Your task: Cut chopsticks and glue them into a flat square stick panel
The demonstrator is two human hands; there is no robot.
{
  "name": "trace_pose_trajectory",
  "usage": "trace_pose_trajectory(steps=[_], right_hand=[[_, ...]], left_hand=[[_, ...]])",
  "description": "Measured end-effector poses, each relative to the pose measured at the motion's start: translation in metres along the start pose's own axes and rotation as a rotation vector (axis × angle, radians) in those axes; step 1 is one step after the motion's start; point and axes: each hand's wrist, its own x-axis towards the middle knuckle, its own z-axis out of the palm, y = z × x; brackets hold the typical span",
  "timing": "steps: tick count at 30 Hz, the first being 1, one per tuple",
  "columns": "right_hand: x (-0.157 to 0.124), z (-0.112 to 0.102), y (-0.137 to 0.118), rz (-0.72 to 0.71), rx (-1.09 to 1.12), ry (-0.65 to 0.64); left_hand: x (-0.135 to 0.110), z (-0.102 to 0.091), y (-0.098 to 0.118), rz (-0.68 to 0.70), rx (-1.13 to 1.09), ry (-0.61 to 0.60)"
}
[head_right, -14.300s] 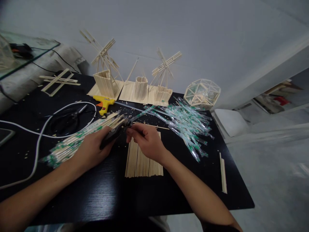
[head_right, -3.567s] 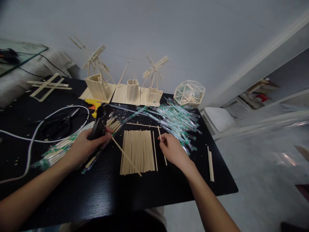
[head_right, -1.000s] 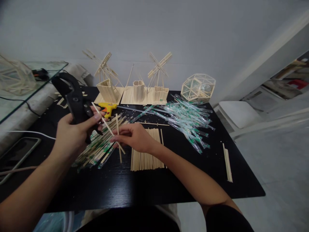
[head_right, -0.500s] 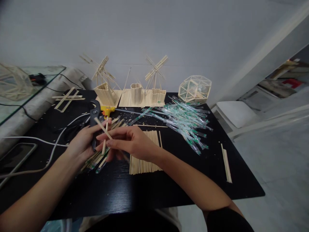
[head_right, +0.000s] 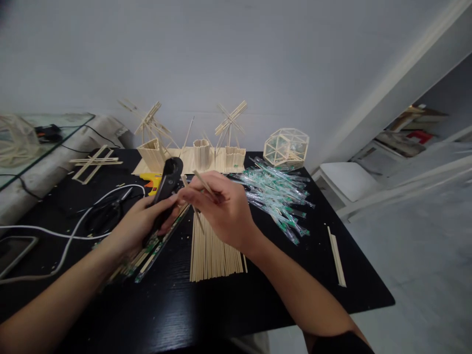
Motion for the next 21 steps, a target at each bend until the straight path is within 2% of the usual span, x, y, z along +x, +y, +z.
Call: trace_pose_trajectory(steps=[2,5,8,13,21], right_hand=[[0.003,-0.005,-0.003,0.062,-0.013,0.01],[0.005,-0.008,-0.005,0.1,0.005,0.026],[0.006,-0.009,-0.007,0.095,0.055,0.043],[0.006,-0.008,-0.009,0.11,0.113,0.07],[0.002,-0.006,-0.003,0.08,0.075,0.136]], left_hand=[[0.001,0.002,0.016,0.186,0.265,0.042],[-0.002,0.003,0.038,0.509,0.614,0.188],[-0.007,0.001,0.049,0.698,0.837,0.243],[-0.01,-0.004,0.045,0.868,1.032,0.285],[-0.012,-0.004,0.039,0.955,1.259,0.333]])
